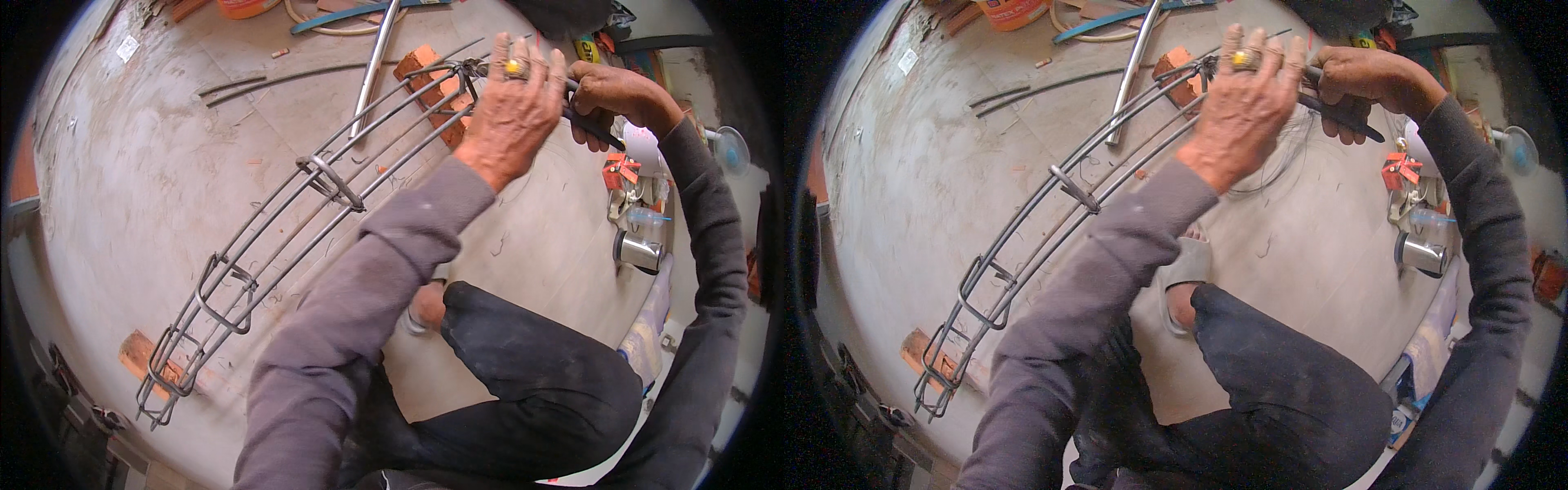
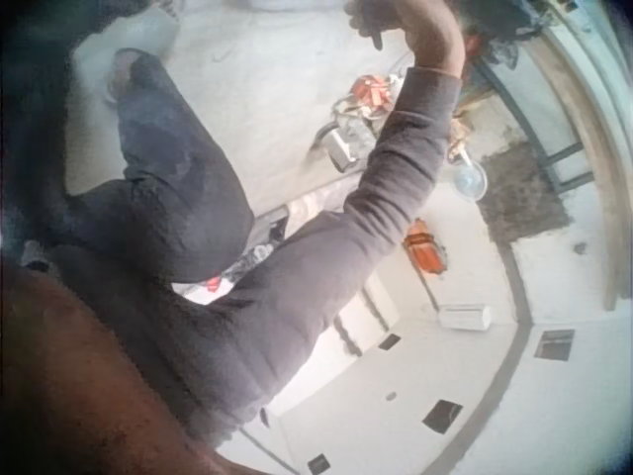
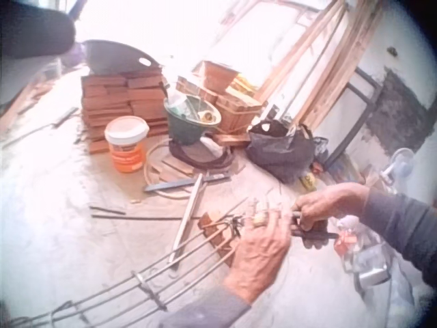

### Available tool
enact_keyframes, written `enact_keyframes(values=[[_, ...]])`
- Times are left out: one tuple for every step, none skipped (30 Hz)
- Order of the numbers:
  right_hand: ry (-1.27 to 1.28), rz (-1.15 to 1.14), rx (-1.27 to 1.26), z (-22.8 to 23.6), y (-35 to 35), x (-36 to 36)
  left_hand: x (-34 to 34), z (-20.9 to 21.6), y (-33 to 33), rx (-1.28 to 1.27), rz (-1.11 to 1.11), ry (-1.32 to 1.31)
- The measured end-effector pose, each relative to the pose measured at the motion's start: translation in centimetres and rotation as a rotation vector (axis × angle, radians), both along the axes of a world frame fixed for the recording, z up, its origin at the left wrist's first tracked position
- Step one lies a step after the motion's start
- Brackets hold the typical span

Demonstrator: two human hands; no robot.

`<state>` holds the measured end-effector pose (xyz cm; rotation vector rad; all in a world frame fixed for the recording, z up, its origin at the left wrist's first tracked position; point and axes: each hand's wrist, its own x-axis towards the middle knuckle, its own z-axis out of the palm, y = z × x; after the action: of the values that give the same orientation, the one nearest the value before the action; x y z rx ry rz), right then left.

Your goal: The person sits on the floor and assembles a metal frame by bending and twisting wire around the structure. They use pliers to secure the wire at various points along the frame.

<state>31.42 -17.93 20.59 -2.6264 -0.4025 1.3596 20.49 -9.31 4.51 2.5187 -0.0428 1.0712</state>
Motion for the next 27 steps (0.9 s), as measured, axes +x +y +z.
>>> enact_keyframes(values=[[0.025, 0.004, 0.002, 0.2, 0.4, 0.0, 0.3, 0.4, -0.5, -0.015, 0.0, 0.02], [0.05, 0.008, 0.004, 0.4, 0.7, 0.1, 0.6, 0.8, -0.8, -0.03, -0.001, 0.039], [0.039, -0.011, 0.0, 0.5, 0.9, 0.0, 0.8, 0.9, -1.0, -0.046, -0.005, 0.06], [0.028, -0.031, -0.004, 0.6, 0.9, -0.2, 1.2, 0.9, -1.0, -0.019, -0.001, 0.069], [0.016, -0.051, -0.009, 0.8, 1.0, -0.4, 1.7, 0.8, -0.7, 0.007, 0.003, 0.078], [-0.028, -0.03, -0.031, 1.0, 1.3, -0.9, 1.9, 0.9, -0.4, 0.032, 0.004, 0.089], [-0.073, -0.01, -0.054, 1.3, 1.9, -1.4, 2.1, 1.0, -0.1, 0.035, -0.018, 0.085], [-0.119, 0.01, -0.077, 1.4, 2.1, -1.7, 2.2, 1.0, 0.1, 0.036, -0.04, 0.08], [-0.153, 0.138, -0.067, 1.3, 2.0, -1.4, 2.4, 1.2, 0.4, 0.037, -0.06, 0.076], [-0.188, 0.266, -0.058, 0.9, 1.7, -0.7, 2.4, 1.3, 0.5, 0.015, -0.061, 0.073], [-0.222, 0.393, -0.048, 0.5, 1.2, 0.3, 2.4, 1.5, 0.7, -0.007, -0.062, 0.071], [-0.492, 0.744, -0.035, -0.1, 0.9, -0.3, 2.2, 1.4, 1.5, -0.023, -0.049, 0.074], [-0.855, 1.036, -0.055, -0.5, 1.1, -1.6, 2.3, 1.3, 2.1, -0.056, -0.055, 0.068], [-1.066, 1.105, -0.128, -0.5, 0.8, -4.1, 2.3, 1.2, 2.7, -0.088, -0.06, 0.063], [-1.366, 1.225, -0.276, -1.5, 0.0, -4.9, 2.4, 1.7, 2.8, -0.129, -0.082, 0.046], [-1.443, 1.277, -0.275, -1.5, -0.3, -4.8, 2.4, 2.2, 2.9, -0.152, -0.124, 0.102], [-1.521, 1.329, -0.272, -1.6, -0.5, -4.5, 2.4, 2.6, 3.1, -0.173, -0.165, 0.159], [-1.601, 1.381, -0.265, -1.6, -0.7, -4.0, 2.3, 2.8, 3.5, -0.191, -0.204, 0.216], [-1.637, 1.441, -0.304, -1.5, -0.9, -3.3, 2.1, 2.6, 3.8, -0.217, -0.172, 0.184], [-1.601, 1.436, -0.329, -1.5, -0.7, -3.0, 2.0, 2.1, 4.1, -0.244, -0.14, 0.153], [-1.565, 1.431, -0.349, -1.5, -0.2, -2.9, 1.6, 1.4, 4.6, -0.269, -0.104, 0.124], [-1.525, 1.423, -0.373, -1.5, 0.1, -2.9, 1.3, -0.3, 5.1, -0.308, -0.014, 0.009], [-1.461, 1.414, -0.349, -1.2, 0.5, -2.9, 0.7, -2.2, 5.8, -0.346, 0.077, -0.108], [-1.43, 1.398, -0.358, -0.9, 0.5, -2.7, 0.3, -3.2, 6.5, -0.386, 0.167, -0.231], [-1.39, 1.382, -0.371, -0.8, 0.2, -2.4, -0.4, -3.0, 7.1, -0.479, 0.114, 0.021], [-1.35, 1.365, -0.385, -0.9, -0.2, -2.2, -1.2, -2.9, 7.6, -0.565, 0.059, 0.274], [-1.323, 1.34, -0.378, -0.8, 0.3, -2.1, -1.9, -2.4, 8.5, -0.641, 0.022, 0.524]])
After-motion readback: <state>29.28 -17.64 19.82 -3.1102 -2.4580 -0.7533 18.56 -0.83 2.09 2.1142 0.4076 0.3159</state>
